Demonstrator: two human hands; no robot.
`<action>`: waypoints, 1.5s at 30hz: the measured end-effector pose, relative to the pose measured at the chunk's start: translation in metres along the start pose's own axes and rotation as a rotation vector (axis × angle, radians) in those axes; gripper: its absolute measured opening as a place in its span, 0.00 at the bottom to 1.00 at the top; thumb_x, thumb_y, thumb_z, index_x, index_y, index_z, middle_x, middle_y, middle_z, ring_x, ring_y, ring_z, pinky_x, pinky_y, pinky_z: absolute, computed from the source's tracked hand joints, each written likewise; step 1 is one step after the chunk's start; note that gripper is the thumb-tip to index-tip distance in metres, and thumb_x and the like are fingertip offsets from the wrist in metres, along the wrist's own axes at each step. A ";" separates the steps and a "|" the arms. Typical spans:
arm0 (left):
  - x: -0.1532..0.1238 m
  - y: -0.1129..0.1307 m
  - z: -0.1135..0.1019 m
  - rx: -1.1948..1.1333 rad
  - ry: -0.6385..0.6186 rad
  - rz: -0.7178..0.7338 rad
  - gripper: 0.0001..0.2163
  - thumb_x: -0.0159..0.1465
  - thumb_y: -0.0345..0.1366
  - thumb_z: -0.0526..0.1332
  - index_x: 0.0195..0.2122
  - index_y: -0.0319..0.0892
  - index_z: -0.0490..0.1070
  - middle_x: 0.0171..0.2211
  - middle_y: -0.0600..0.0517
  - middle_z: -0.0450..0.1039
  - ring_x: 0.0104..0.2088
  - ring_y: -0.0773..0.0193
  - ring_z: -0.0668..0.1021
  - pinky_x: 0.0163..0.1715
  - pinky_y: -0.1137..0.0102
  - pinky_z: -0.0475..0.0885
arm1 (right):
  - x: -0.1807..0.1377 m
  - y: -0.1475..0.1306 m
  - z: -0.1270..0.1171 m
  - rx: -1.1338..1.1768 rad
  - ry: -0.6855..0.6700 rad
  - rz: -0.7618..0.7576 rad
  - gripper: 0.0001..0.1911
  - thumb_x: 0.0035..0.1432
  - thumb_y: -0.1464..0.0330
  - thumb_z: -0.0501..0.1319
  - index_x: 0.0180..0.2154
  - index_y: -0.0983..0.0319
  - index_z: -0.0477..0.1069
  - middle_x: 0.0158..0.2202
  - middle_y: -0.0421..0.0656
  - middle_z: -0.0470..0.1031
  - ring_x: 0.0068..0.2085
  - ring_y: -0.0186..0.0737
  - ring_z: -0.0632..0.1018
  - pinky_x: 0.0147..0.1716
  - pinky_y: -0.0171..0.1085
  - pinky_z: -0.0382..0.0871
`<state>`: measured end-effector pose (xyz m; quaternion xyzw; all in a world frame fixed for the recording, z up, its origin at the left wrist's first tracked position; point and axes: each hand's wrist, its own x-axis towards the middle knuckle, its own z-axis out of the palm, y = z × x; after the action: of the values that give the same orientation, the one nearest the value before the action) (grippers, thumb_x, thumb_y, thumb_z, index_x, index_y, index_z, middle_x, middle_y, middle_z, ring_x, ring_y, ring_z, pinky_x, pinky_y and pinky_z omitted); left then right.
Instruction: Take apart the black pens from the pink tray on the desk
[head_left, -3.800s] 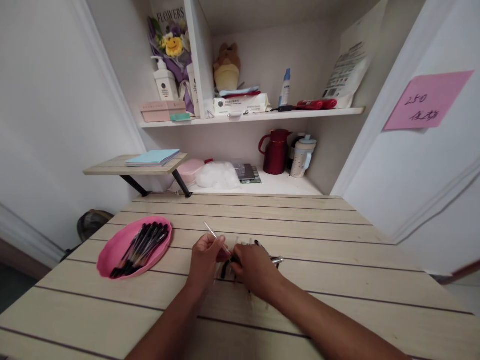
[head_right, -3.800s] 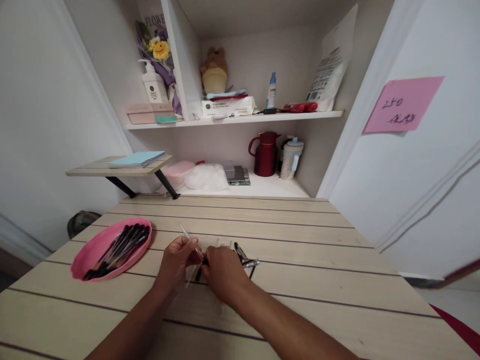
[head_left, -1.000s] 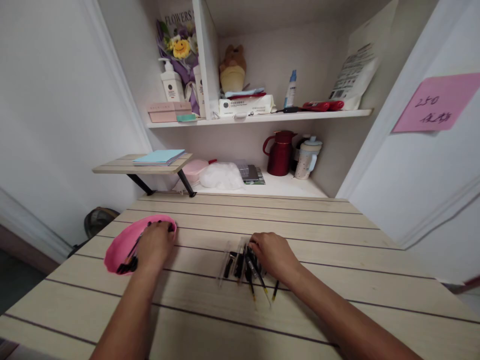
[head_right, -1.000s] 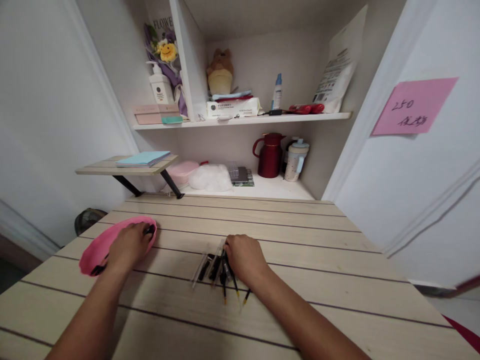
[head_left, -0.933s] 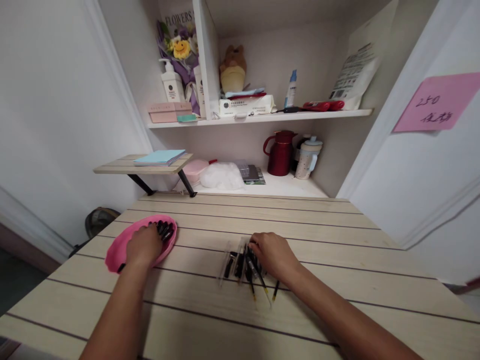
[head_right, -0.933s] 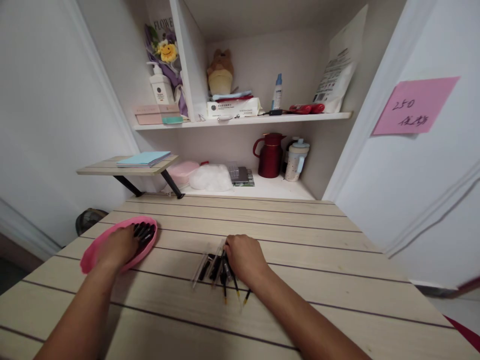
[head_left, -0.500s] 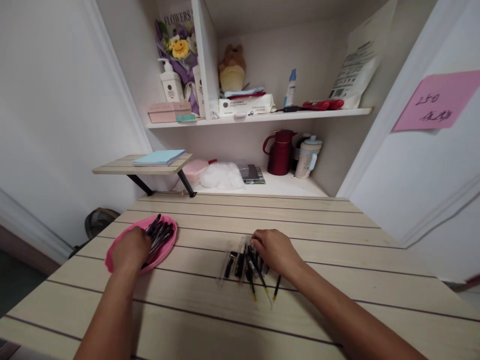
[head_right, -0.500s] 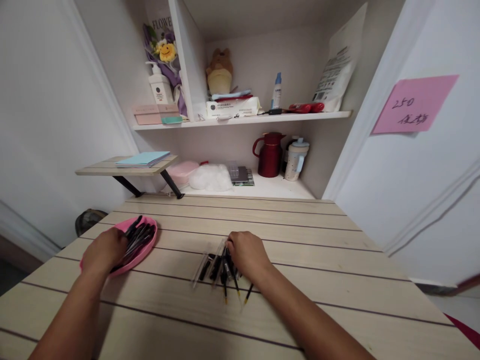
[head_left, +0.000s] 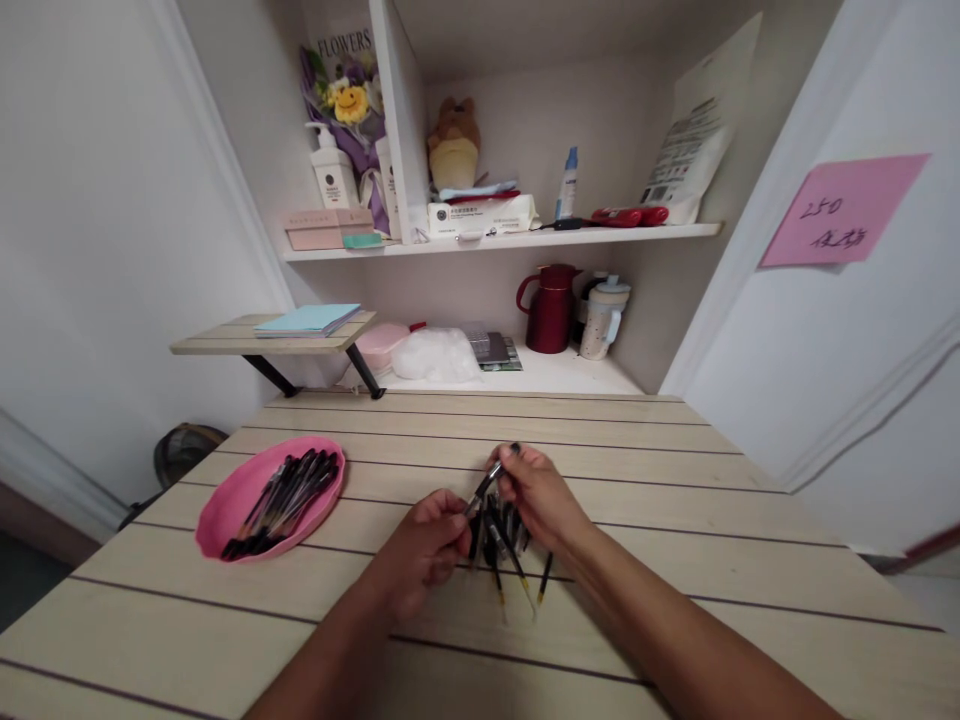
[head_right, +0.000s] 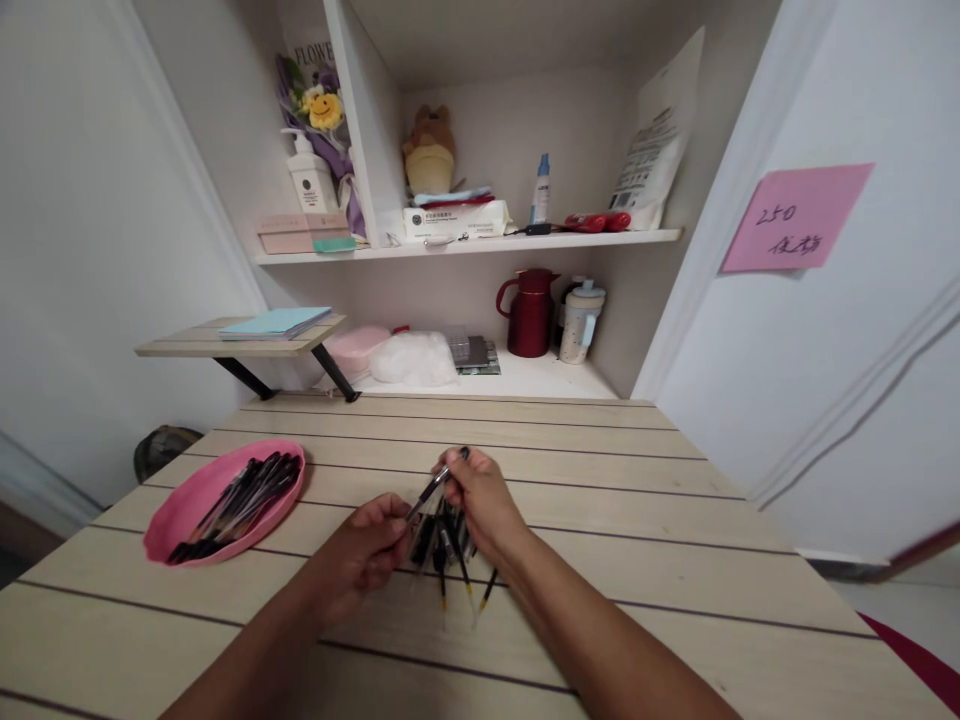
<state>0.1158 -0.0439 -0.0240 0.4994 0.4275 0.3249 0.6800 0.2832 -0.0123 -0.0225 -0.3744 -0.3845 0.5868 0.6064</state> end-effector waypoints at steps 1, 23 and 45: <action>-0.001 0.000 -0.006 -0.066 -0.051 -0.072 0.06 0.53 0.37 0.56 0.31 0.42 0.63 0.18 0.58 0.62 0.12 0.78 0.50 0.12 0.79 0.41 | 0.004 -0.007 -0.006 0.023 0.022 -0.043 0.16 0.44 0.58 0.61 0.26 0.63 0.63 0.22 0.37 0.67 0.17 0.23 0.58 0.15 0.28 0.48; 0.017 -0.017 -0.007 0.233 0.159 0.186 0.14 0.54 0.41 0.56 0.39 0.39 0.64 0.16 0.59 0.62 0.14 0.75 0.59 0.15 0.78 0.52 | 0.004 -0.001 -0.011 -0.776 -0.110 0.063 0.15 0.51 0.58 0.53 0.24 0.63 0.65 0.20 0.39 0.69 0.18 0.29 0.65 0.17 0.30 0.52; 0.026 -0.004 0.008 0.114 0.004 0.059 0.12 0.55 0.44 0.56 0.31 0.39 0.63 0.15 0.59 0.63 0.09 0.78 0.60 0.08 0.80 0.48 | 0.005 0.003 -0.013 -0.354 -0.084 0.108 0.15 0.44 0.59 0.62 0.21 0.64 0.64 0.15 0.35 0.64 0.16 0.25 0.62 0.16 0.28 0.53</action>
<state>0.1341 -0.0257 -0.0333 0.5489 0.4318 0.3208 0.6398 0.2933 -0.0075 -0.0307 -0.4705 -0.4858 0.5570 0.4821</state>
